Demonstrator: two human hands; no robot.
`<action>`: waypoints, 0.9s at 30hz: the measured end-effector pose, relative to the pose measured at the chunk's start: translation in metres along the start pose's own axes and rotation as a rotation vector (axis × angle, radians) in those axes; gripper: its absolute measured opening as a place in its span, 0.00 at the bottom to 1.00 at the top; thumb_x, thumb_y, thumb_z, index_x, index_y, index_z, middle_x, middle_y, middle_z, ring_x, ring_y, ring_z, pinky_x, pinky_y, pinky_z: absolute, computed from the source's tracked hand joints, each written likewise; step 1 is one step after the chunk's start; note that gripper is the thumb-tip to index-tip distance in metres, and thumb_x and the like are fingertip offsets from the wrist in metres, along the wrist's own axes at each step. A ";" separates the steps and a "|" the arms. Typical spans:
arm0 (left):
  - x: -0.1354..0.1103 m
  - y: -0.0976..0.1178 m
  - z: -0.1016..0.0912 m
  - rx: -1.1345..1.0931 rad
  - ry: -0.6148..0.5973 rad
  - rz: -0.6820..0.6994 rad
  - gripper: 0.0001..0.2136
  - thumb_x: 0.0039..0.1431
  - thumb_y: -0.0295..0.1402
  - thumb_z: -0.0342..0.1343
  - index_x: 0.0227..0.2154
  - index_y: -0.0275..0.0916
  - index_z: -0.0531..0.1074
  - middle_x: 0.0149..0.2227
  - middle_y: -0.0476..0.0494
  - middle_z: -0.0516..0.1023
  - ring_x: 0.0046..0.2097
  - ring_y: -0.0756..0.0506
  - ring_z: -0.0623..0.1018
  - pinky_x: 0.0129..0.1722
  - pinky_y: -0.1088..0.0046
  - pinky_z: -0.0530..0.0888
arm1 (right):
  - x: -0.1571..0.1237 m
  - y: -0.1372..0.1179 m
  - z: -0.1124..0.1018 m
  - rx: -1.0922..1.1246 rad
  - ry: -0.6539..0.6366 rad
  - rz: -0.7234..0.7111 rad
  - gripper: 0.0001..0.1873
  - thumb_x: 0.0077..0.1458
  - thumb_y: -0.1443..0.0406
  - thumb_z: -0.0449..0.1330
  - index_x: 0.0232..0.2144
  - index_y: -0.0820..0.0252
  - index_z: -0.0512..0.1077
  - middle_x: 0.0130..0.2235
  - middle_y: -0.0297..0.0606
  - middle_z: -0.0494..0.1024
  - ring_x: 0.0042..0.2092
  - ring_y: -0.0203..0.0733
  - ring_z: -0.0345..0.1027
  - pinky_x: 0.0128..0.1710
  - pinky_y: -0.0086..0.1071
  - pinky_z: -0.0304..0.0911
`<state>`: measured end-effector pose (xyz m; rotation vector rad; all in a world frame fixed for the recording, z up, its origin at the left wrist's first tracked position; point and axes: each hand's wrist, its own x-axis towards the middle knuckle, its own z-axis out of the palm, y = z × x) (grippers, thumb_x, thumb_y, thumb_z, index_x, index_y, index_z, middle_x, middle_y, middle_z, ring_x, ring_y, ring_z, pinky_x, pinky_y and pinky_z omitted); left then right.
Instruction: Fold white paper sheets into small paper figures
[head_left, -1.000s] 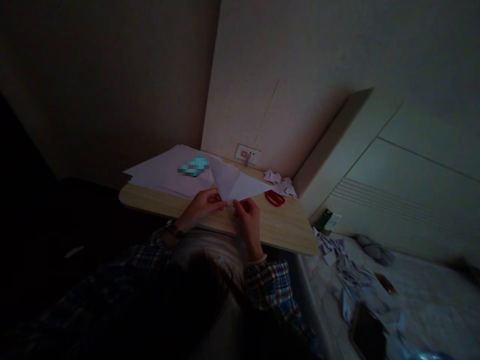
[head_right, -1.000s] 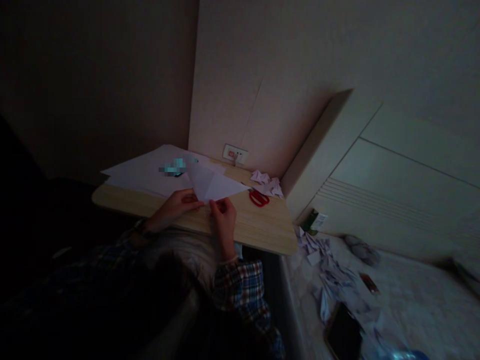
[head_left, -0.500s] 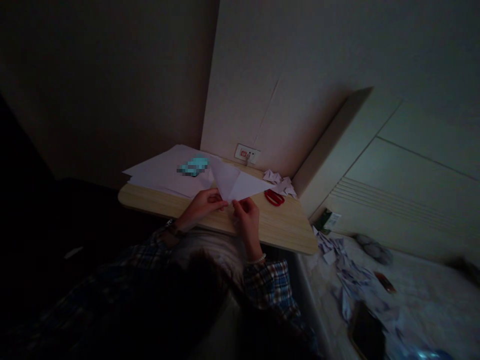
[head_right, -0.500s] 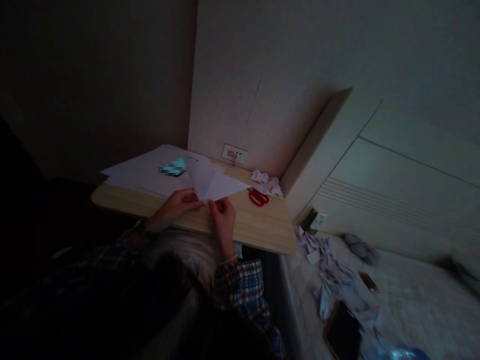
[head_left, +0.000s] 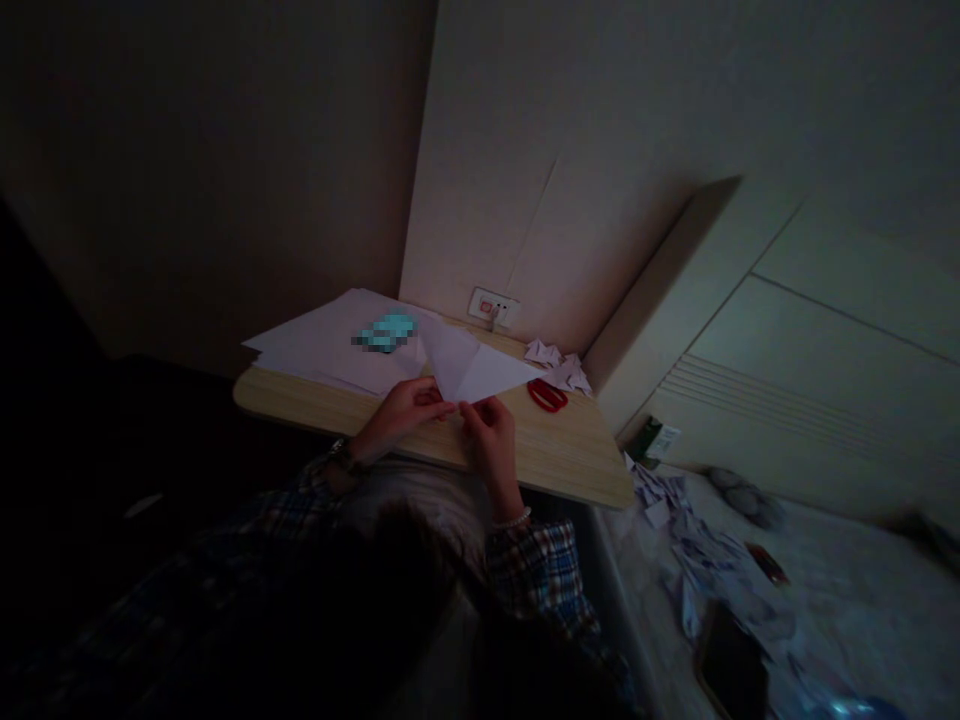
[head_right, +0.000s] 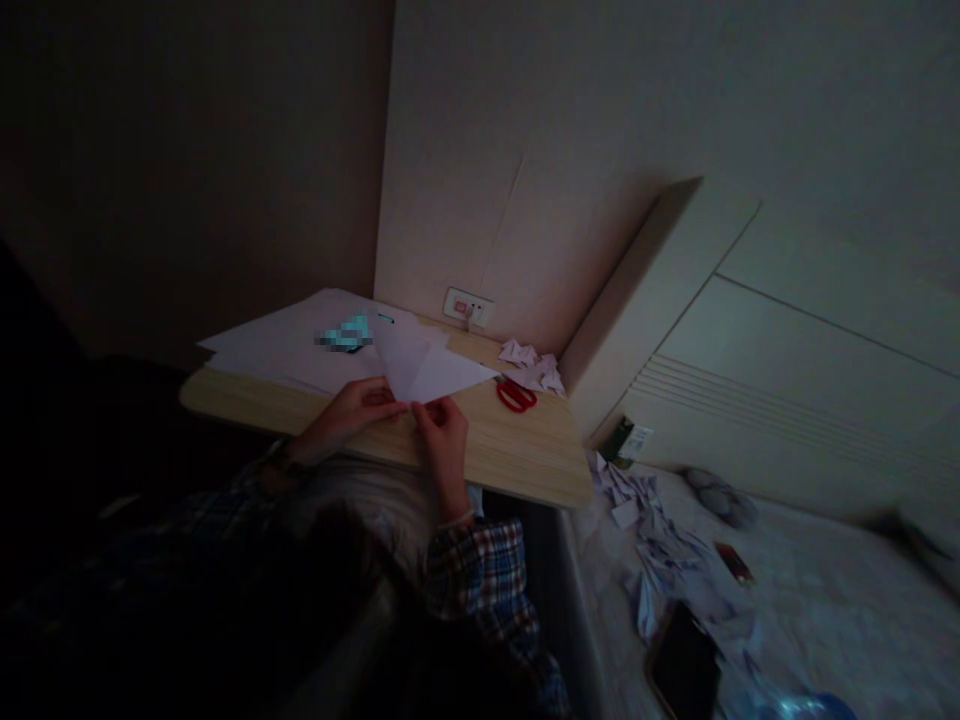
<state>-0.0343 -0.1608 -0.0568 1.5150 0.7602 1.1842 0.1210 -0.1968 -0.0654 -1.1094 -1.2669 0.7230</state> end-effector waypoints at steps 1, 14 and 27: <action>0.000 0.000 0.000 0.000 -0.001 -0.002 0.20 0.39 0.46 0.72 0.29 0.37 0.75 0.27 0.47 0.80 0.31 0.45 0.79 0.34 0.69 0.76 | 0.000 0.000 0.000 0.011 0.011 -0.002 0.17 0.47 0.51 0.65 0.23 0.56 0.68 0.21 0.28 0.70 0.24 0.35 0.62 0.25 0.30 0.57; -0.001 0.003 0.000 0.015 0.017 0.000 0.21 0.37 0.48 0.73 0.28 0.38 0.75 0.27 0.47 0.81 0.30 0.46 0.79 0.34 0.70 0.77 | 0.000 0.002 0.000 0.012 -0.002 0.021 0.16 0.47 0.52 0.65 0.24 0.56 0.69 0.21 0.28 0.70 0.24 0.35 0.61 0.25 0.30 0.57; 0.000 0.001 0.000 0.004 -0.001 -0.001 0.20 0.40 0.46 0.72 0.29 0.37 0.74 0.28 0.47 0.81 0.31 0.45 0.79 0.35 0.68 0.76 | -0.001 0.001 0.000 0.033 0.019 -0.002 0.16 0.47 0.51 0.64 0.25 0.57 0.69 0.22 0.28 0.70 0.25 0.35 0.61 0.26 0.29 0.57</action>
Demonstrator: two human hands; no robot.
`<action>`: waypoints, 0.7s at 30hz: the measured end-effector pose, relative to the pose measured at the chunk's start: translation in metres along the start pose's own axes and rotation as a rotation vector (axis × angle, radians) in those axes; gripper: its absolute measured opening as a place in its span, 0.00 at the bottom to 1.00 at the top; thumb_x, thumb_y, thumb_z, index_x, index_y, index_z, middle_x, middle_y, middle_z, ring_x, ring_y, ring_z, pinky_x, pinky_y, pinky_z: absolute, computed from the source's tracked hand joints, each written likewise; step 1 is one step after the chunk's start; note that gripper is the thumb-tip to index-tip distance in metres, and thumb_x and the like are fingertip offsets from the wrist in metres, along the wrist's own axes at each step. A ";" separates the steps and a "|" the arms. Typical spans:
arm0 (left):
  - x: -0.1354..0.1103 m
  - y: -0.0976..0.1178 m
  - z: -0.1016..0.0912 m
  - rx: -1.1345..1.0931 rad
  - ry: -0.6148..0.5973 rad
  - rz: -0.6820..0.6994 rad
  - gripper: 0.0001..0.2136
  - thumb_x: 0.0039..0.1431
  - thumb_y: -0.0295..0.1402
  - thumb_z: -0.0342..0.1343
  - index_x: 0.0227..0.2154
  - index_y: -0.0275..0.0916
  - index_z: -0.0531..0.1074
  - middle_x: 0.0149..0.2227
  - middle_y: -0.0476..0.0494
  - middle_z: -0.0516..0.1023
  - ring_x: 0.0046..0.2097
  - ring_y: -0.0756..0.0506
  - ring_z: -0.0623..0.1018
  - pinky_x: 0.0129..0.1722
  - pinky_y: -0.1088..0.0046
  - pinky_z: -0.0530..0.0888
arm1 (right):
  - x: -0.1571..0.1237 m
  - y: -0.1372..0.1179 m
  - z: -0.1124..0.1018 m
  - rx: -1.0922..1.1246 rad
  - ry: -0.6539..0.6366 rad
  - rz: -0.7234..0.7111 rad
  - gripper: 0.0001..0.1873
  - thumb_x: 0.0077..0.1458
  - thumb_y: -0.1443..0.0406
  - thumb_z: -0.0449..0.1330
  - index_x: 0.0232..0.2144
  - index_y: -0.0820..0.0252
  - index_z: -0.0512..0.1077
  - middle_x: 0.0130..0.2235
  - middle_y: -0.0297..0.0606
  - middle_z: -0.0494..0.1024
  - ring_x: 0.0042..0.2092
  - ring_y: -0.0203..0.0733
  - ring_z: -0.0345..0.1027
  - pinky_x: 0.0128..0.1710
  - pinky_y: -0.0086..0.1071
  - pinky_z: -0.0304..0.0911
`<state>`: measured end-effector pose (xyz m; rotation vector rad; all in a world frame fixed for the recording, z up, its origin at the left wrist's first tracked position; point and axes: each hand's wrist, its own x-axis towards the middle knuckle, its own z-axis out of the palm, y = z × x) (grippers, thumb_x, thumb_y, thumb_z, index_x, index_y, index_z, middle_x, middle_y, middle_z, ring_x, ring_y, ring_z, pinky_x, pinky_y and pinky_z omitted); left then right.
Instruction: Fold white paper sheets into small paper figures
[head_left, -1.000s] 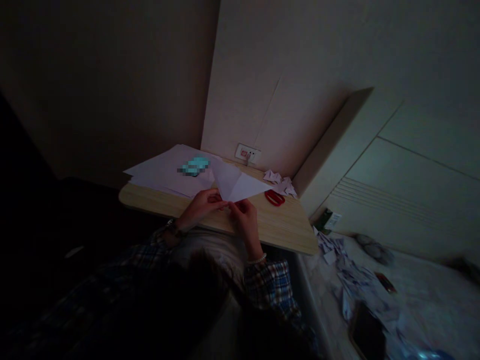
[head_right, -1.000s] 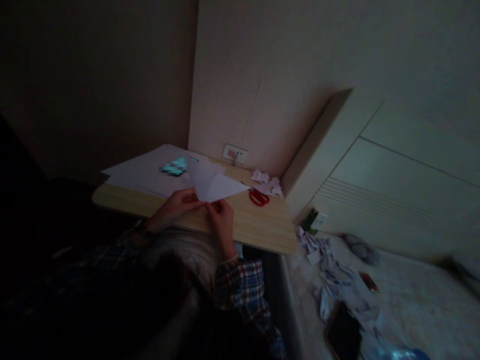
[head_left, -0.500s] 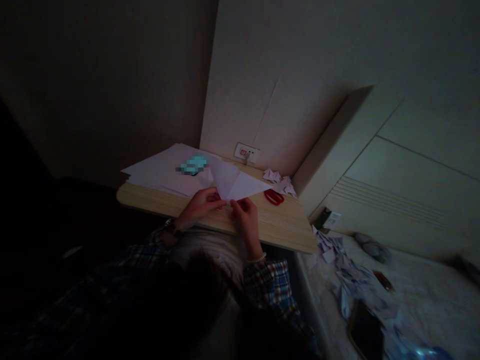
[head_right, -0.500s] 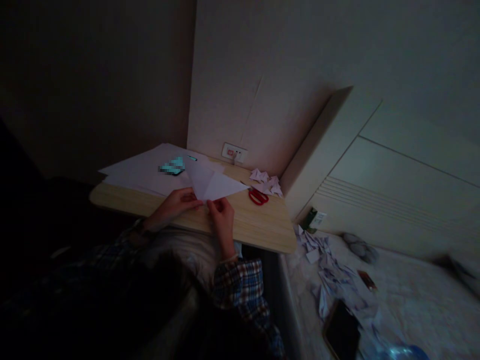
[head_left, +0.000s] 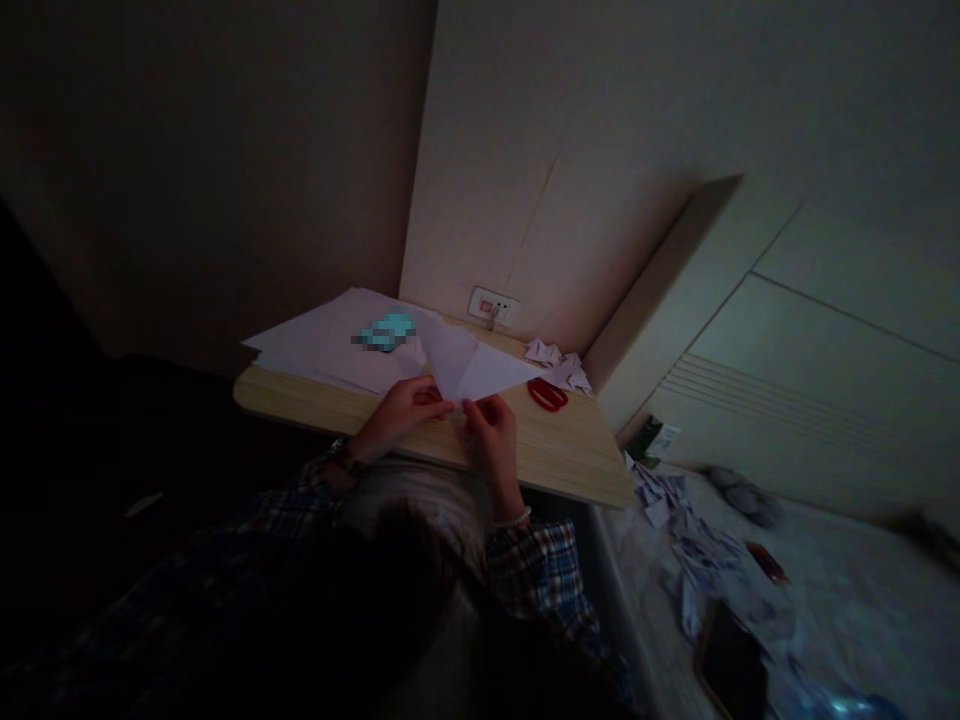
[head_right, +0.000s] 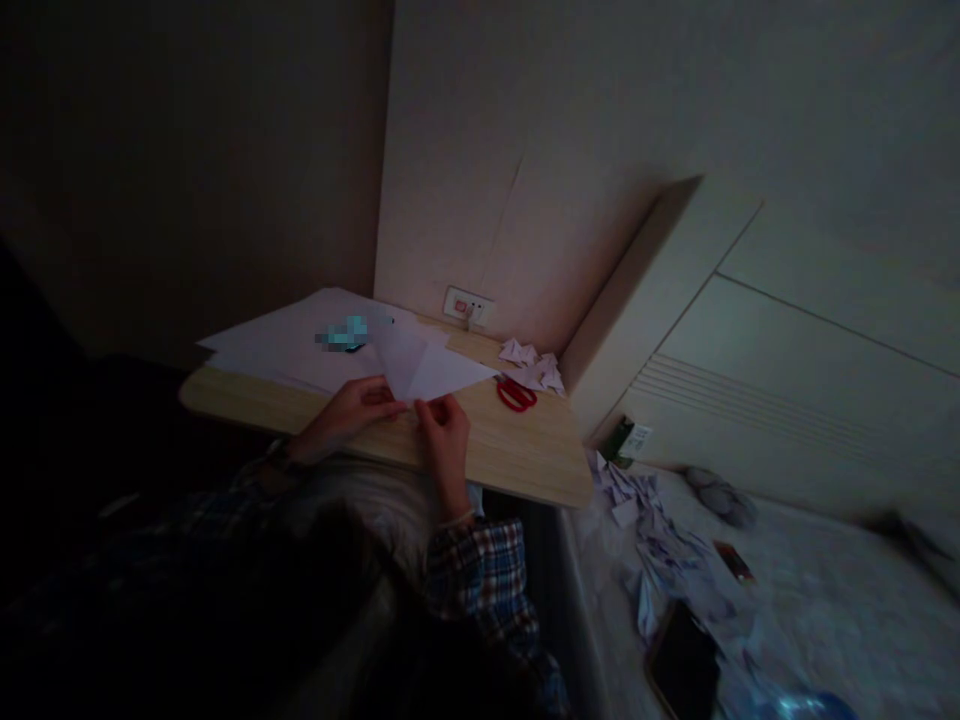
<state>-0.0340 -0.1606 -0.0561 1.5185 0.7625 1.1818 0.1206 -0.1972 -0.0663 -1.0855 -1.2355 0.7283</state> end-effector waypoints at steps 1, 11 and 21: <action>0.000 -0.001 0.000 -0.001 0.002 0.001 0.20 0.40 0.46 0.72 0.29 0.37 0.74 0.28 0.46 0.81 0.31 0.45 0.79 0.35 0.68 0.76 | 0.000 0.000 0.000 -0.004 -0.002 -0.001 0.16 0.47 0.51 0.64 0.25 0.57 0.69 0.22 0.28 0.70 0.24 0.35 0.61 0.26 0.29 0.57; -0.001 -0.001 0.000 0.024 0.019 0.009 0.21 0.40 0.48 0.72 0.29 0.36 0.76 0.28 0.46 0.81 0.32 0.44 0.79 0.35 0.68 0.77 | 0.002 0.003 -0.001 -0.061 -0.028 -0.009 0.15 0.46 0.52 0.65 0.24 0.57 0.69 0.22 0.29 0.71 0.25 0.36 0.62 0.26 0.30 0.57; 0.000 0.000 0.000 0.030 0.018 0.013 0.21 0.39 0.49 0.72 0.28 0.37 0.75 0.27 0.47 0.81 0.31 0.44 0.79 0.34 0.68 0.77 | 0.001 0.000 0.001 -0.032 -0.024 0.017 0.15 0.46 0.52 0.64 0.24 0.56 0.69 0.22 0.28 0.70 0.25 0.36 0.62 0.26 0.30 0.57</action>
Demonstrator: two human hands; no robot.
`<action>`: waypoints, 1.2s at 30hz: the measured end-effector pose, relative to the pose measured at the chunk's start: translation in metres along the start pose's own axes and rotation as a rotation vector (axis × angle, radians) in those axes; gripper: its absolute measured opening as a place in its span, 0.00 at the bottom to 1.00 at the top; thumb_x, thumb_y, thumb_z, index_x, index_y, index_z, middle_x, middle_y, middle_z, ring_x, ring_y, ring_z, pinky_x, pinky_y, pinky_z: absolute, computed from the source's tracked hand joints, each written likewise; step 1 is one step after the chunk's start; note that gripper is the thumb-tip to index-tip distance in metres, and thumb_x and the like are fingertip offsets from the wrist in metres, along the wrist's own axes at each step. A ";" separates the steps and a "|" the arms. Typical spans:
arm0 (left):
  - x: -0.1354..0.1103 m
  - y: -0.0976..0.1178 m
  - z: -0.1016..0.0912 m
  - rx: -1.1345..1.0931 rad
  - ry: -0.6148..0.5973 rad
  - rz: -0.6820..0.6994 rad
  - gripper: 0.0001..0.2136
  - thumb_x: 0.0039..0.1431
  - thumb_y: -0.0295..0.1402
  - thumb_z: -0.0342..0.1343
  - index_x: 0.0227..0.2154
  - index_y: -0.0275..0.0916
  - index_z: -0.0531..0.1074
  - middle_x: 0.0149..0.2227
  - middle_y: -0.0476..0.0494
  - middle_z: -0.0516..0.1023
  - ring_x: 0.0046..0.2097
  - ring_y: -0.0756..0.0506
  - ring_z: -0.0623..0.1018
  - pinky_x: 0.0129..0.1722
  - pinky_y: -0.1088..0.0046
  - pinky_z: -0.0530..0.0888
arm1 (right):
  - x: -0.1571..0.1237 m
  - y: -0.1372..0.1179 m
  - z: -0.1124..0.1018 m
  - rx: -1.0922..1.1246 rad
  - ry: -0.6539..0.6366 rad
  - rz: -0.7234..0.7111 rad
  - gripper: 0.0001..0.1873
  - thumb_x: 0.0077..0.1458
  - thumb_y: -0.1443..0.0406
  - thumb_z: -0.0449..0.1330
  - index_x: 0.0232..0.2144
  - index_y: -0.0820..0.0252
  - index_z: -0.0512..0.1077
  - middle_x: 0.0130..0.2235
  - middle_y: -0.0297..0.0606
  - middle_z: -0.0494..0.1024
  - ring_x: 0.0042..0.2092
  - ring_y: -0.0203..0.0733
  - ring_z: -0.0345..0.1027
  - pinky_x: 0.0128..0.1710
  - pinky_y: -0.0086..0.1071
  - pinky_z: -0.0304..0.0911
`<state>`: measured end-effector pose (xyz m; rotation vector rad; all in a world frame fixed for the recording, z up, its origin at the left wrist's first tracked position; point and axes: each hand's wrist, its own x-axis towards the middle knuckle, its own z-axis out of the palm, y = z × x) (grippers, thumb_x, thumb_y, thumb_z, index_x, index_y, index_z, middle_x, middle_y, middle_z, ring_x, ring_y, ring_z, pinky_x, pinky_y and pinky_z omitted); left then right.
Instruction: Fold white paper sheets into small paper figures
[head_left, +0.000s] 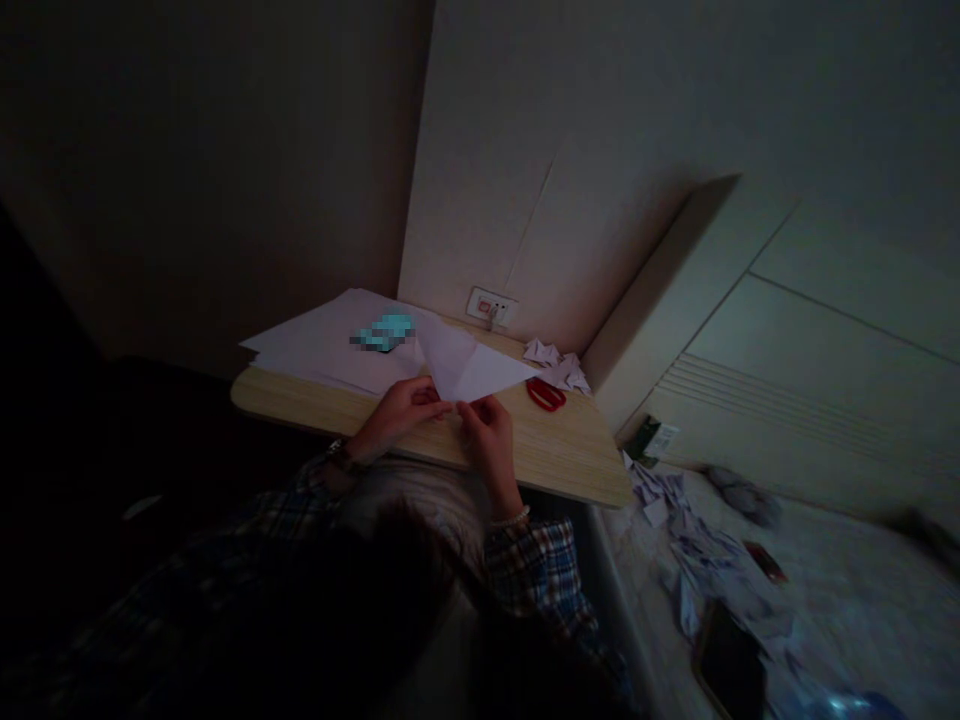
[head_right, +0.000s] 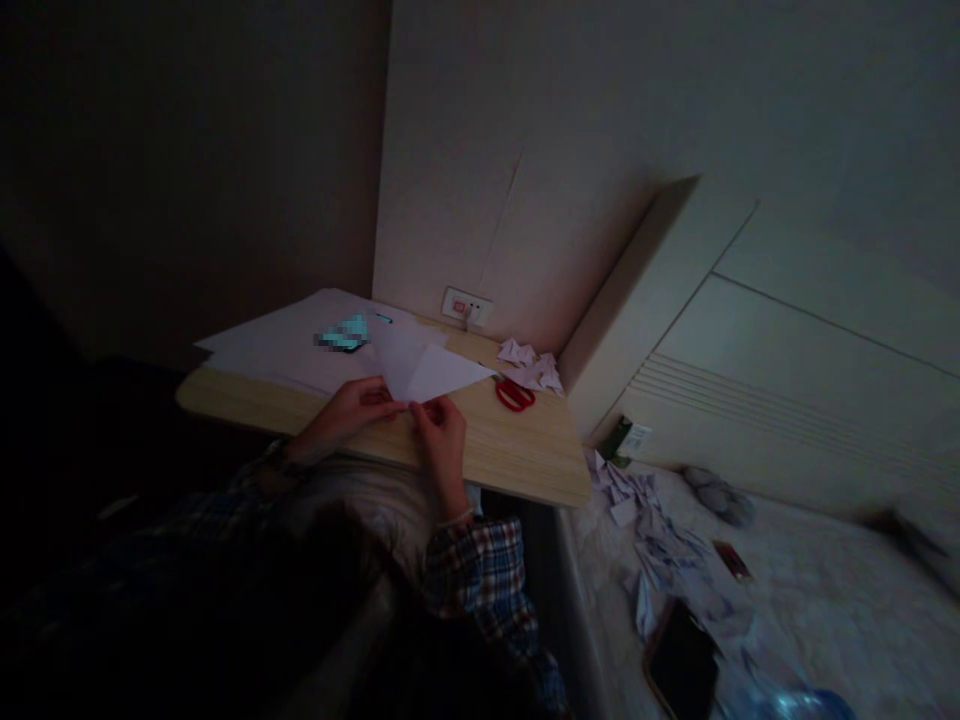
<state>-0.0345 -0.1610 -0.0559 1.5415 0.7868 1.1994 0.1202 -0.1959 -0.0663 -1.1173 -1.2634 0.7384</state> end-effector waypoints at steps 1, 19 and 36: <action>0.000 -0.001 0.000 0.000 0.003 -0.002 0.21 0.39 0.49 0.72 0.28 0.38 0.75 0.27 0.47 0.80 0.31 0.44 0.79 0.34 0.68 0.77 | 0.000 0.000 0.000 0.012 0.003 -0.005 0.15 0.46 0.52 0.64 0.24 0.56 0.69 0.22 0.28 0.70 0.24 0.36 0.62 0.26 0.30 0.57; -0.001 0.002 0.000 0.020 0.000 -0.008 0.21 0.39 0.50 0.71 0.28 0.38 0.74 0.27 0.47 0.80 0.31 0.44 0.79 0.35 0.68 0.76 | 0.001 0.000 0.000 -0.012 0.001 -0.017 0.15 0.46 0.52 0.64 0.24 0.56 0.68 0.21 0.28 0.70 0.25 0.36 0.62 0.26 0.30 0.57; 0.000 0.002 0.001 -0.002 0.004 -0.008 0.23 0.38 0.50 0.72 0.28 0.37 0.75 0.27 0.46 0.81 0.30 0.45 0.79 0.34 0.69 0.76 | 0.002 0.003 0.000 -0.099 -0.055 -0.010 0.11 0.47 0.57 0.65 0.26 0.57 0.71 0.23 0.30 0.73 0.25 0.37 0.63 0.26 0.30 0.58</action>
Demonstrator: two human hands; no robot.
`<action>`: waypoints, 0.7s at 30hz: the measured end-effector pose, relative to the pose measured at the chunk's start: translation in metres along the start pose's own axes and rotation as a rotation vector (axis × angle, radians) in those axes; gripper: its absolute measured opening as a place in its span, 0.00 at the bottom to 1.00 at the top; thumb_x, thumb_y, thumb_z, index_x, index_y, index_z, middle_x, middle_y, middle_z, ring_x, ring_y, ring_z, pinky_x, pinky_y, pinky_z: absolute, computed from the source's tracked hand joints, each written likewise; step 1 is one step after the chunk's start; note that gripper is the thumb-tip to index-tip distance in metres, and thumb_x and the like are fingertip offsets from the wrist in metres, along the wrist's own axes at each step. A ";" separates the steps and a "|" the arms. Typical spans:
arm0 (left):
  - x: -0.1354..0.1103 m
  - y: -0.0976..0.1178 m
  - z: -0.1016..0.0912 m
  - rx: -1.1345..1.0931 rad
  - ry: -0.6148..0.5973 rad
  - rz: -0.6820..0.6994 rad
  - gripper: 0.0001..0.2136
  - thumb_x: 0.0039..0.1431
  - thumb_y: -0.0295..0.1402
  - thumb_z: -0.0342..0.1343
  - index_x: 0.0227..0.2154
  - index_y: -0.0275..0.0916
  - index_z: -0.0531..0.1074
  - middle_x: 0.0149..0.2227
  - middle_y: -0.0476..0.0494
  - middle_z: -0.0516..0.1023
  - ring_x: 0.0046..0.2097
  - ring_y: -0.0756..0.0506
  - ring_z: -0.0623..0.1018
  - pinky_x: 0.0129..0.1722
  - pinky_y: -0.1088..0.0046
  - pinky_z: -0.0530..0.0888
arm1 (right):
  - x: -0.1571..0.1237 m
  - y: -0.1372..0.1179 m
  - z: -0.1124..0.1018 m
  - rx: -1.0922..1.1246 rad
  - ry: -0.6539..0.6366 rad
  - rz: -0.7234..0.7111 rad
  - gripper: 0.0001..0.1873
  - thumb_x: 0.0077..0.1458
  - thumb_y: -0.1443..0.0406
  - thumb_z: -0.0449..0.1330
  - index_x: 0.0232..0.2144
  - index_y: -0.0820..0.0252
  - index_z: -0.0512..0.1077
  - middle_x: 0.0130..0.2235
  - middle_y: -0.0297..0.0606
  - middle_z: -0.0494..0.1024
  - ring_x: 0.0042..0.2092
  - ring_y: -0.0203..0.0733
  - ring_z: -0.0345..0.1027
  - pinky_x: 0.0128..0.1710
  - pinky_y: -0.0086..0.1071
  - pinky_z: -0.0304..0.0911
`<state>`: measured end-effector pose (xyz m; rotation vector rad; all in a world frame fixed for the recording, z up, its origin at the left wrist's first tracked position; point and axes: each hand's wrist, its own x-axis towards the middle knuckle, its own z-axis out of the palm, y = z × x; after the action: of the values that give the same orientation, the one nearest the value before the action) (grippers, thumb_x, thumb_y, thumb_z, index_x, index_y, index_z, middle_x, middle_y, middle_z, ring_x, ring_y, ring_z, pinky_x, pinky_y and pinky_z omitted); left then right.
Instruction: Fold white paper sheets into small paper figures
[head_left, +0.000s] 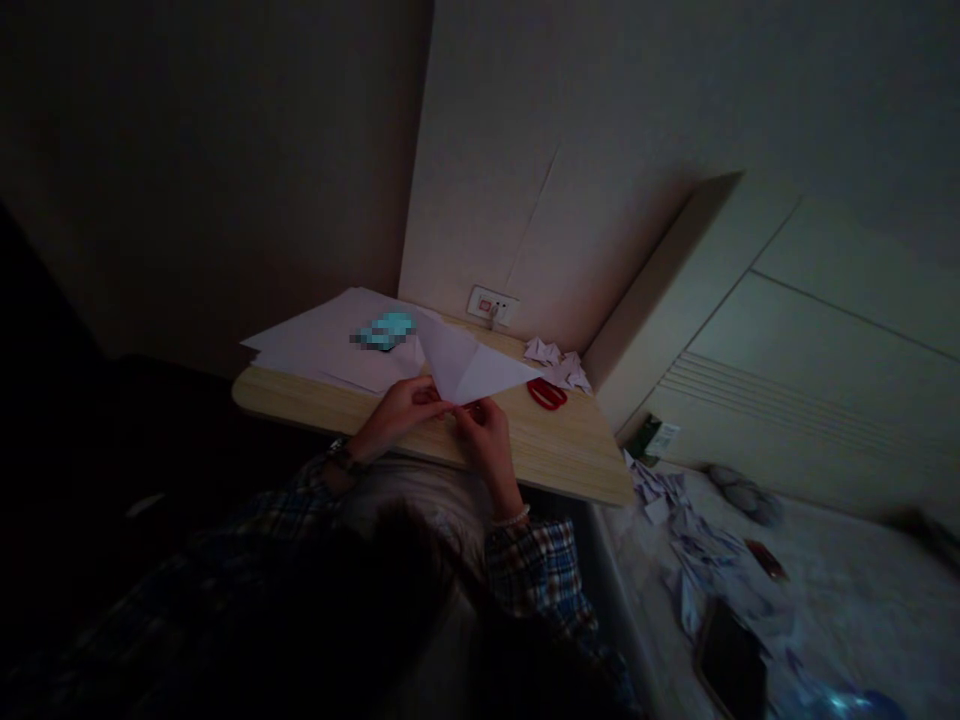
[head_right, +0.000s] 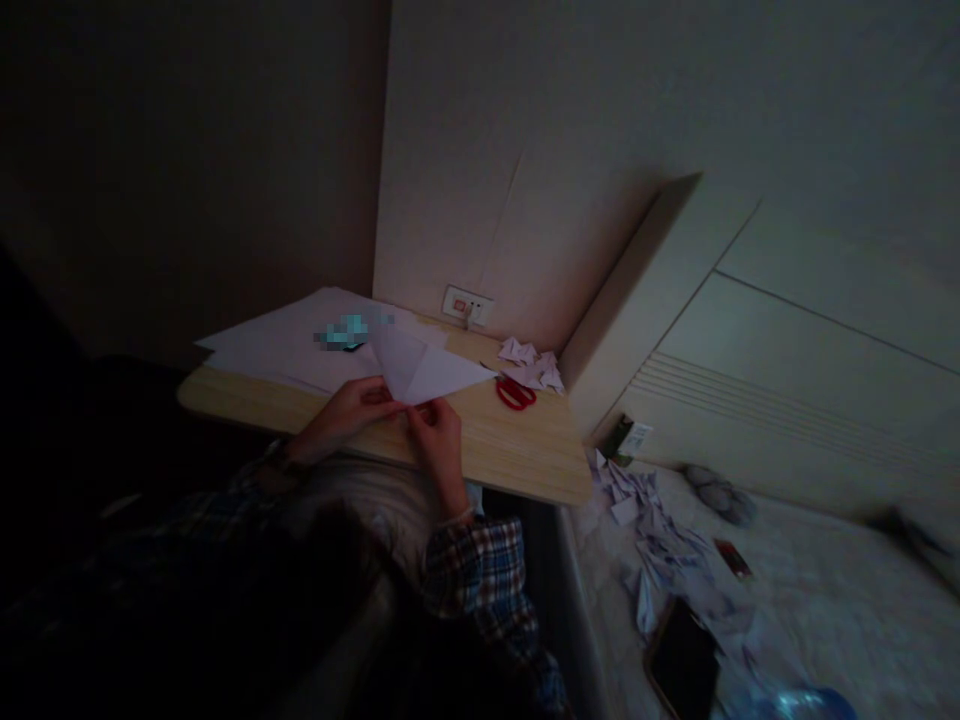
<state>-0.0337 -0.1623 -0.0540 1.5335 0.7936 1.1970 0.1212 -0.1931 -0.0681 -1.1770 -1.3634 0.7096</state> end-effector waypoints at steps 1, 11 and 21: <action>0.000 -0.001 0.000 0.002 -0.001 0.002 0.22 0.38 0.50 0.72 0.28 0.37 0.75 0.27 0.46 0.81 0.31 0.45 0.79 0.34 0.68 0.76 | 0.000 0.000 0.000 0.004 0.009 0.000 0.11 0.46 0.57 0.64 0.26 0.57 0.71 0.22 0.29 0.72 0.25 0.37 0.63 0.26 0.30 0.57; 0.002 -0.004 -0.002 0.014 -0.002 -0.001 0.22 0.37 0.49 0.73 0.28 0.37 0.75 0.26 0.46 0.81 0.32 0.43 0.79 0.36 0.67 0.77 | 0.000 0.000 -0.001 0.045 0.030 0.021 0.10 0.45 0.57 0.63 0.25 0.56 0.69 0.22 0.29 0.72 0.25 0.37 0.63 0.27 0.30 0.58; 0.001 -0.001 -0.001 0.022 -0.005 -0.008 0.23 0.37 0.50 0.72 0.28 0.37 0.75 0.26 0.47 0.80 0.31 0.44 0.79 0.34 0.68 0.76 | -0.001 -0.003 0.000 0.047 0.046 0.019 0.11 0.46 0.56 0.64 0.25 0.56 0.69 0.21 0.27 0.71 0.24 0.36 0.63 0.26 0.30 0.58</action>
<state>-0.0340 -0.1610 -0.0545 1.5490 0.8109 1.1821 0.1206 -0.1950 -0.0660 -1.1631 -1.2920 0.7203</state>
